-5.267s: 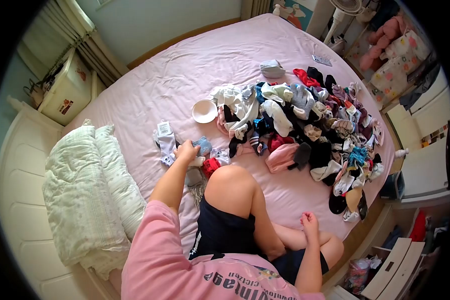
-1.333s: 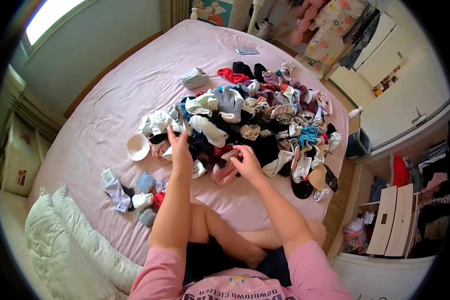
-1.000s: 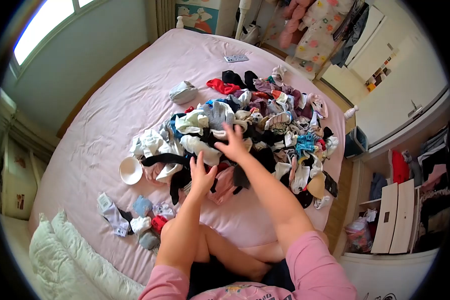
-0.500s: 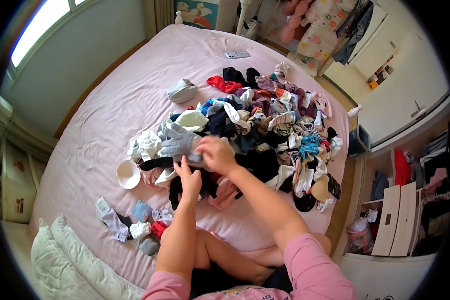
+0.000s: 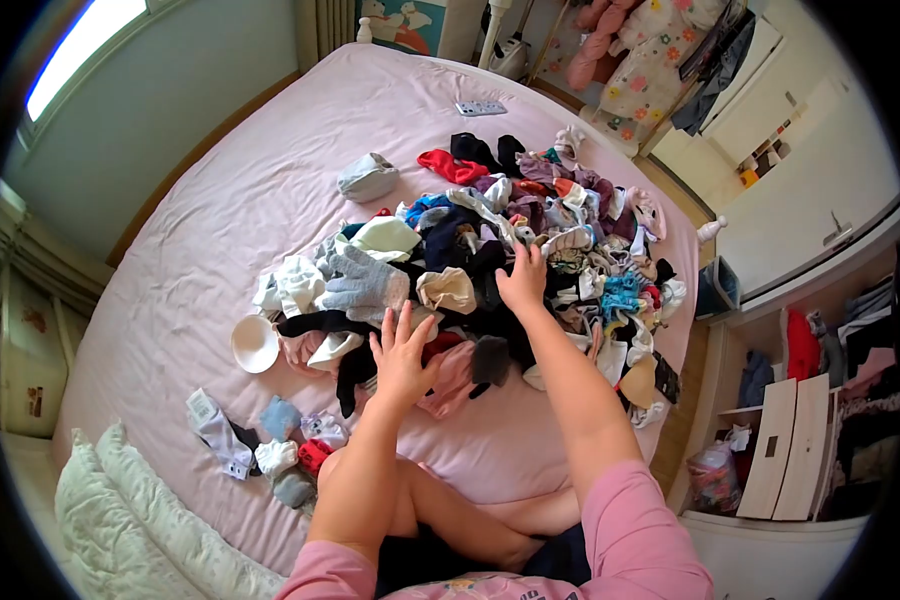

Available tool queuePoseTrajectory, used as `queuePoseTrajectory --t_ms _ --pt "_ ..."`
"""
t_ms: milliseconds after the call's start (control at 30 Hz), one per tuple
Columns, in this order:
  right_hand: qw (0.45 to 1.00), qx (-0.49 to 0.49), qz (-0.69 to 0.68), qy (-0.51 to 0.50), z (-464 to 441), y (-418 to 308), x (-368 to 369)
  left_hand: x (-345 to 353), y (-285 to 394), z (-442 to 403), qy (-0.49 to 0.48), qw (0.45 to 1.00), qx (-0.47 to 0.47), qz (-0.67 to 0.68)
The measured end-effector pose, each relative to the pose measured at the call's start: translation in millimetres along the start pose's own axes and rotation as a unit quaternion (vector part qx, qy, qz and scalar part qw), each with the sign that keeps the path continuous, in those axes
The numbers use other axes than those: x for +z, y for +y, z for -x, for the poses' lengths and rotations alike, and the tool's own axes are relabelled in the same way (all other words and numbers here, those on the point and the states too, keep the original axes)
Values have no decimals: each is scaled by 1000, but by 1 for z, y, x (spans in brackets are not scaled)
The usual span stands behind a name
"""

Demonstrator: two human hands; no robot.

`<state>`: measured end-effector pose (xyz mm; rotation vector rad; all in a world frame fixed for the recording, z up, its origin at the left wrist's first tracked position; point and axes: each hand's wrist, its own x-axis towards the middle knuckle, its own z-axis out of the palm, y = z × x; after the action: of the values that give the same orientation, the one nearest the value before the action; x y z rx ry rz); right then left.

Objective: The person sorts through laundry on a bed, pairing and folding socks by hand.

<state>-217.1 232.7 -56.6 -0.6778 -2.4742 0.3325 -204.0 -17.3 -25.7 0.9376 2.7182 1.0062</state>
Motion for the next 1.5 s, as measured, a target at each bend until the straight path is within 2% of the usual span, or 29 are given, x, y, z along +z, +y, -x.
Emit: queuePoseTrajectory --t_ms 67,100,167,233,267,300,367,400,433,500,567,600,633,733,767,800,867,933,967,1000,1033,1100,1133,1167,1233,1267,1300,1400,1500 --pt "990 -97 -66 75 -5 -14 -15 3 -2 -1 -7 1000 -20 -7" --pt "983 -120 -114 79 -7 -31 -21 6 -3 -1 -11 999 -34 -8" --pt "961 -171 -218 6 -10 -48 -13 11 -5 1 -28 998 -51 -23" --pt "949 -135 -281 -48 -11 -67 3 11 -6 3 -50 996 -52 -49" --pt "953 -105 -277 -58 -9 -71 20 11 -6 2 -49 996 -49 -51" --pt "954 -43 -260 -143 -6 -73 30 10 -7 2 -49 996 -47 -53" --pt "965 8 -201 -167 5 -78 48 11 -9 2 -48 996 -41 -56" --pt "948 28 -249 -195 5 -74 51 11 -11 2 -47 996 -38 -59" --pt "905 83 -386 -158 7 -68 53 10 -13 2 -46 996 -36 -61" --pt "753 184 -627 -78 8 -68 20 8 -14 2 -40 997 -38 -54" --pt "609 238 -753 -75 5 -48 -10 9 -13 3 -37 997 -43 -46" --pt "560 270 -780 -80 6 -41 -30 10 -13 3 -36 997 -43 -44" --pt "526 257 -808 -70 8 -33 -41 10 -12 2 -33 998 -43 -43" --pt "482 299 -821 -63 18 -21 -76 12 -13 2 -16 999 -42 -26" --pt "484 301 -818 -81 23 -15 -81 10 -10 1 -11 999 -45 -21" --pt "484 303 -815 -99 28 -10 -84 7 -5 3 43 997 -34 -48" --pt "493 312 -798 -149 42 -4 -88 6 -7 0 94 995 -13 20" --pt "553 360 -730 -178 65 -2 -83 11 -12 -3 126 989 19 70" --pt "580 382 -693 -192 78 -3 -81 17 -13 -3 33 972 -47 229" --pt "604 382 -669 -206 90 -12 -85 22 -10 -4 -60 917 -111 378" --pt "626 382 -644 -219 103 -21 -87 27 -8 -4 -151 827 -171 514" --pt "697 347 -576 -248 127 -31 -82 36 8 7 -149 814 -162 538" --pt "723 299 -569 -253 139 -33 -78 34 7 7 -239 779 -233 531" --pt "748 249 -559 -257 147 -37 -78 39 5 9 -214 772 -214 560" --pt "749 258 -550 -264 159 -42 -80 48 2 10 -161 752 -174 615" --pt "774 252 -538 -219 163 -42 -78 42 1 8 -158 734 -194 631" --pt "796 246 -525 -174 167 -42 -76 35 -6 3 -178 777 -245 552" --pt "673 354 -644 -84 169 -35 -91 33 -13 -2 -134 764 -256 577" --pt "653 402 -641 -20 180 -14 -94 30 -13 -3 -91 748 -280 595"
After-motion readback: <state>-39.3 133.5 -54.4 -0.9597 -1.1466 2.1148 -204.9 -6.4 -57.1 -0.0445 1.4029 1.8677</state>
